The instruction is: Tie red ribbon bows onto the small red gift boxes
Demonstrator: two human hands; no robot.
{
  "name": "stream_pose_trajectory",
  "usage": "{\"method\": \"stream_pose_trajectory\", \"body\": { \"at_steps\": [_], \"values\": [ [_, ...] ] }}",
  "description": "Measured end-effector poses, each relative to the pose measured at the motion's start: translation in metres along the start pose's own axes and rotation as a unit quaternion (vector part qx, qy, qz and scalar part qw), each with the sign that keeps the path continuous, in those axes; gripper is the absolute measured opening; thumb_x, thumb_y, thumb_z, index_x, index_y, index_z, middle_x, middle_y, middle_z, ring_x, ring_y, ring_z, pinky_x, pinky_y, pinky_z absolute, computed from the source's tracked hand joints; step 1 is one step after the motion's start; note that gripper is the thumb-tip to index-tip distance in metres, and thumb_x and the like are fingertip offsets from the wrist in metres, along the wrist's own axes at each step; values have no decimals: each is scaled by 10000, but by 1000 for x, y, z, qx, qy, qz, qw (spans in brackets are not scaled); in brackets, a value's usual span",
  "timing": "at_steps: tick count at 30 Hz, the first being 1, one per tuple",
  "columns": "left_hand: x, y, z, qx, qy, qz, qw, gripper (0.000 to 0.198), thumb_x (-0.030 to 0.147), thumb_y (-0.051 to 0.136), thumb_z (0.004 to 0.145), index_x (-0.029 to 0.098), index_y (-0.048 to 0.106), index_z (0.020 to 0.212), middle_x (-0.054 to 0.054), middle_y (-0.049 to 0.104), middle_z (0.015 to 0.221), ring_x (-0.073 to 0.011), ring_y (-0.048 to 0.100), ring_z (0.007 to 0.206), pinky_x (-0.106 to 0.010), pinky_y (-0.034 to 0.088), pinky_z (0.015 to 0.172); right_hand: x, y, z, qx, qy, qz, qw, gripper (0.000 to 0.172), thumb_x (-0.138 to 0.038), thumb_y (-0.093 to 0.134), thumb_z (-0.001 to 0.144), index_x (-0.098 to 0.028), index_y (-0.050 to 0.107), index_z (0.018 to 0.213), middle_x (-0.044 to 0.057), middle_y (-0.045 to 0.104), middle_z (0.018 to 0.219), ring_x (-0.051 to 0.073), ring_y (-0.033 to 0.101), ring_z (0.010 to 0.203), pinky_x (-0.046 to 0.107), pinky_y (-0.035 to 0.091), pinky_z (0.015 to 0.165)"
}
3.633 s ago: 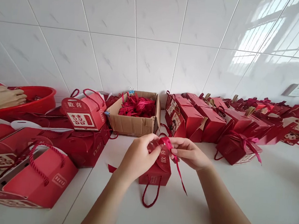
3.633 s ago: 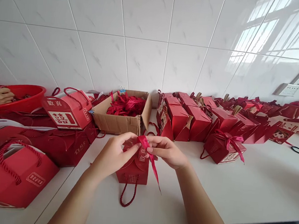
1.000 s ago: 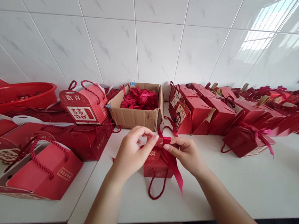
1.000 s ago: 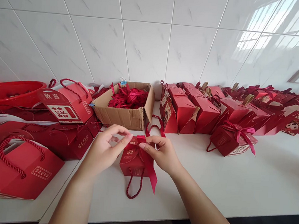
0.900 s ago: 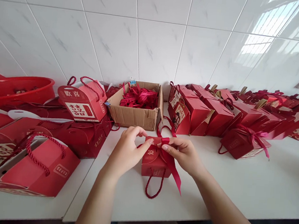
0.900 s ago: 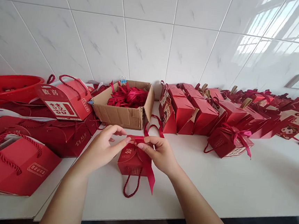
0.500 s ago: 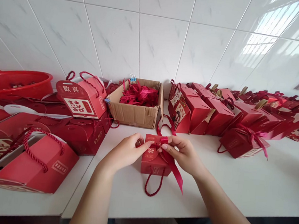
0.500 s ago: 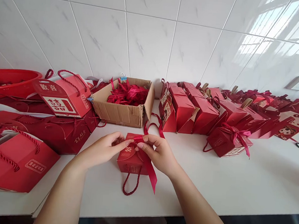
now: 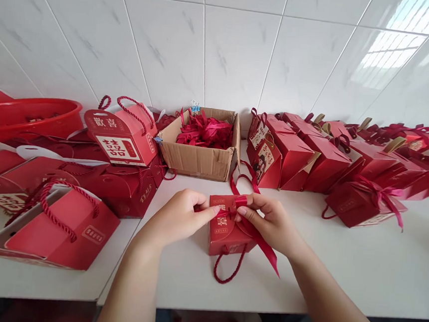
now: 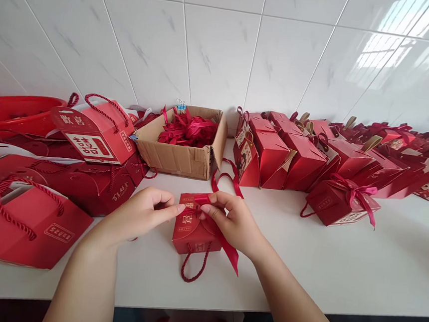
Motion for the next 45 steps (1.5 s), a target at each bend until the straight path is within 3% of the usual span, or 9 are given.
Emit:
{"method": "stream_pose_trajectory", "body": {
  "at_steps": [6,10,15,21,26,32,38,42,45],
  "values": [
    [22,-1,-9,-84,43,-93,991,352,404,505,841,182,513,569,29,439,544,-101,396,509,-214,321,456,-7,7,-2,23,-18,-36,999,188,-276,543,895,-187,654,772,11,681,742,133,589,674,231,449,616],
    [36,8,-12,-92,59,-159,981,231,357,548,835,189,606,687,17,525,604,-108,472,550,-206,380,480,-11,9,-4,58,-52,-89,993,156,-222,570,856,-205,712,794,12,710,760,139,589,644,254,436,610],
    [49,18,-23,-65,71,-181,979,250,372,529,855,196,645,721,5,554,581,-125,526,526,-213,409,448,-16,10,-5,37,-104,-128,986,184,-149,569,833,-237,725,788,-26,693,680,124,561,602,264,411,631],
    [60,15,-33,43,191,-82,977,204,307,534,864,224,672,738,-9,606,635,-138,539,571,-237,450,514,-15,10,-5,30,-164,-147,975,159,-168,563,835,-226,691,760,2,689,717,160,592,682,315,410,703],
    [64,13,-30,77,246,-73,963,179,242,559,855,219,634,693,9,571,618,-115,533,559,-221,448,521,-11,10,-5,33,-166,-160,973,206,-144,534,824,-194,571,628,-19,569,600,123,489,590,294,366,644],
    [70,5,-23,142,251,-79,954,108,243,569,850,225,663,799,-18,673,830,-160,626,765,-250,518,683,-13,10,-7,36,-177,-183,966,229,-120,498,813,-185,466,596,-32,438,566,103,378,554,262,318,567],
    [80,7,-4,32,248,-44,967,231,316,465,910,222,671,951,-52,668,1039,-199,620,973,-303,512,857,-10,11,-6,45,-163,-149,974,252,-250,502,874,-176,553,638,-16,484,552,98,386,508,242,333,495],
    [58,12,-2,132,217,-38,967,277,353,490,903,269,553,1160,-36,531,1313,-195,478,1234,-320,396,1036,-8,9,-4,56,-133,-135,980,303,-300,488,907,-180,594,651,19,567,602,124,481,557,254,386,536],
    [36,13,-4,180,119,-53,975,312,411,532,873,254,536,1142,-42,584,1216,-194,540,1133,-325,437,967,-9,9,-3,55,-123,-144,980,327,-342,519,906,-182,613,637,33,599,622,135,516,580,264,402,561]
  ]
}}
Point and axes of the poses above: each hand's wrist, its own z-axis towards the middle knuckle, its own y-axis out of the palm, x = y × z, the point moved 2 cm from there along z, towards the middle knuckle
